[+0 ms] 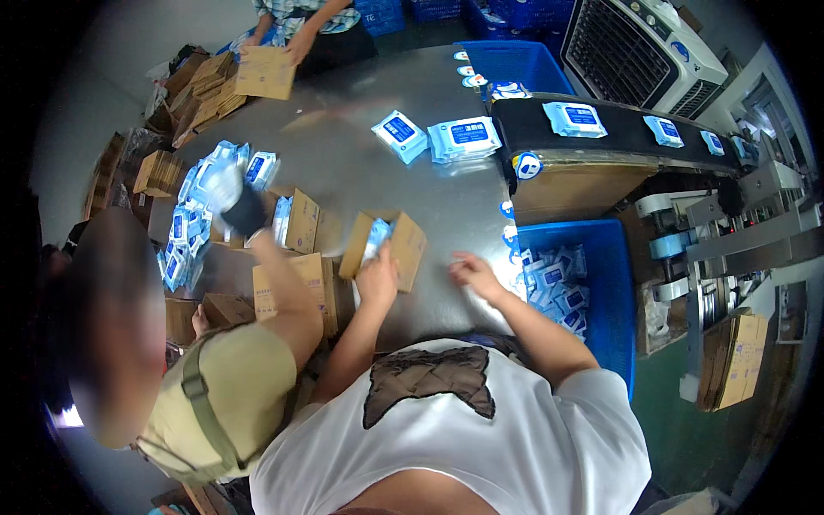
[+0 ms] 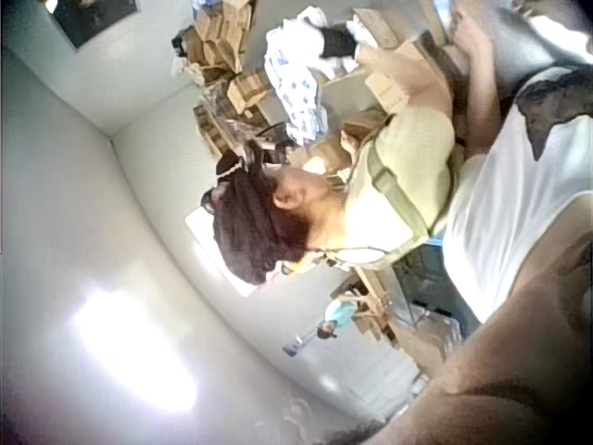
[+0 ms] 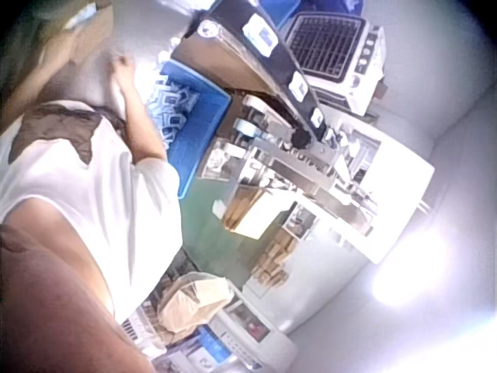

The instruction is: The person packs blue-wrapped wet wipe packs into cardboard boxes on a table. They also handle white plastic containers, opening them to check the contents and placing them into a large bin lined with plastic.

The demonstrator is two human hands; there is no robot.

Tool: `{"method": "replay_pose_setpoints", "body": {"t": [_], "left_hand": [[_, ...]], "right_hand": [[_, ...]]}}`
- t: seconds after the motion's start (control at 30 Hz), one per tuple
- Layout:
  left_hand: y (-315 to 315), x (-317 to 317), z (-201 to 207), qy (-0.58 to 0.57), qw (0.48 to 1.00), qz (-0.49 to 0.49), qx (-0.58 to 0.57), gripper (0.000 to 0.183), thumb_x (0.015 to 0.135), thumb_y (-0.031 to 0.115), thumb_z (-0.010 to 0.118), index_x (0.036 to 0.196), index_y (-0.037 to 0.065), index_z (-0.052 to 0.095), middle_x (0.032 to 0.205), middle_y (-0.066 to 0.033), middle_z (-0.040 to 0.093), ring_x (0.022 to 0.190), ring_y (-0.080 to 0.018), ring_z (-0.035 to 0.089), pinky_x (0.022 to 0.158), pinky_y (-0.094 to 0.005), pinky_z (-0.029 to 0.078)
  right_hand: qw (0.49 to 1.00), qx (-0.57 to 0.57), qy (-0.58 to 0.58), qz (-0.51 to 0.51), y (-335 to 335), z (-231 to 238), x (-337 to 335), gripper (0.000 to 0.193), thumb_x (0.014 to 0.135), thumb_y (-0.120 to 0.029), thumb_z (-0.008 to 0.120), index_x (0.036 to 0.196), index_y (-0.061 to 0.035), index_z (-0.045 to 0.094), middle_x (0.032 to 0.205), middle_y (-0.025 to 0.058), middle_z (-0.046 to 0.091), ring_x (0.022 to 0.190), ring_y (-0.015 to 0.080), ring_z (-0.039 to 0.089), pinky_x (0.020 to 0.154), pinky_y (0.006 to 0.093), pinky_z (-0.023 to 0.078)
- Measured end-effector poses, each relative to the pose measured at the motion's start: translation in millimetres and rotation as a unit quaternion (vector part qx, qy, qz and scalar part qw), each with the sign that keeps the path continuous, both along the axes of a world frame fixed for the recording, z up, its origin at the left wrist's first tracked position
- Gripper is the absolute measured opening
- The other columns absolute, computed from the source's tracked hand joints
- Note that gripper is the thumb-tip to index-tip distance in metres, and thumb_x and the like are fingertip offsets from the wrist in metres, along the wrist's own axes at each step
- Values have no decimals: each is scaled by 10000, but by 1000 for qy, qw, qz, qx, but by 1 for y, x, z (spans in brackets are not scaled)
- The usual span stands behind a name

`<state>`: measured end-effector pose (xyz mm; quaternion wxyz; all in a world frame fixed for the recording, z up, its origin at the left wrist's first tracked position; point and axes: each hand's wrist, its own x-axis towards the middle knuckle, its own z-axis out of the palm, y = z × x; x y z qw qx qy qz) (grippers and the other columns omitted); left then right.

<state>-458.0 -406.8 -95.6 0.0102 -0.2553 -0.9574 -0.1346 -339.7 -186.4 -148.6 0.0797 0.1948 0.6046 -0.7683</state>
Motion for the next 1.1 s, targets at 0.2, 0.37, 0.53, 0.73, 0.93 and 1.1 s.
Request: {"method": "replay_pose_setpoints", "body": {"t": [0.2, 0.37, 0.53, 0.73, 0.93, 1.1], "left_hand": [[-23, -123, -31, 11, 986, 166, -7, 453, 872, 213, 579, 1316, 208, 490, 777, -117, 676, 708, -295, 665, 646, -421, 507], [-59, -161, -21, 62, 974, 199, -86, 510, 861, 104, 534, 1359, 136, 429, 763, -87, 690, 686, -278, 686, 612, -419, 537], [-50, -161, -14, -20, 972, 215, -95, 541, 870, 171, 578, 1381, 127, 406, 1001, -127, 664, 902, -286, 662, 781, -436, 518], [-51, -120, -3, 192, 969, 156, -12, 638, 791, 245, 703, 1359, 133, 435, 1382, -137, 384, 1295, -361, 329, 1014, -516, 326], [-4, -70, -6, 174, 980, 9, 94, 464, 817, 215, 672, 1249, 115, 538, 1338, -109, 419, 1281, -346, 346, 1036, -501, 313], [32, -23, -27, 52, 980, -74, 179, 322, 827, 192, 655, 1136, 108, 618, 1276, -69, 485, 1225, -306, 418, 1010, -476, 349]], "right_hand": [[840, 480, 22, -252, 155, 98, 107, 318, 860, -114, 637, 1166, -36, 614, 1149, 128, 633, 1070, 245, 593, 943, 342, 453], [364, 861, -178, -309, 283, 207, 316, 546, 783, -145, 693, 1298, -82, 520, 1331, 201, 491, 1224, 387, 458, 1012, 455, 377], [220, 720, -551, -360, 331, 213, 506, 917, 749, -406, 708, 1503, -331, 191, 1543, 157, 212, 1391, 369, 255, 986, 652, 329], [386, 681, -557, -277, 313, 229, 485, 745, 731, -265, 746, 1389, -180, 408, 1317, 152, 498, 1163, 337, 525, 909, 459, 465], [540, 671, -452, -232, 338, 249, 528, 364, 767, -234, 705, 1069, -45, 630, 817, 174, 666, 800, 393, 641, 732, 476, 515], [306, 766, -532, -190, 327, 232, 507, 256, 906, -134, 452, 1102, -102, 614, 908, 197, 669, 845, 355, 654, 729, 476, 521]]}}
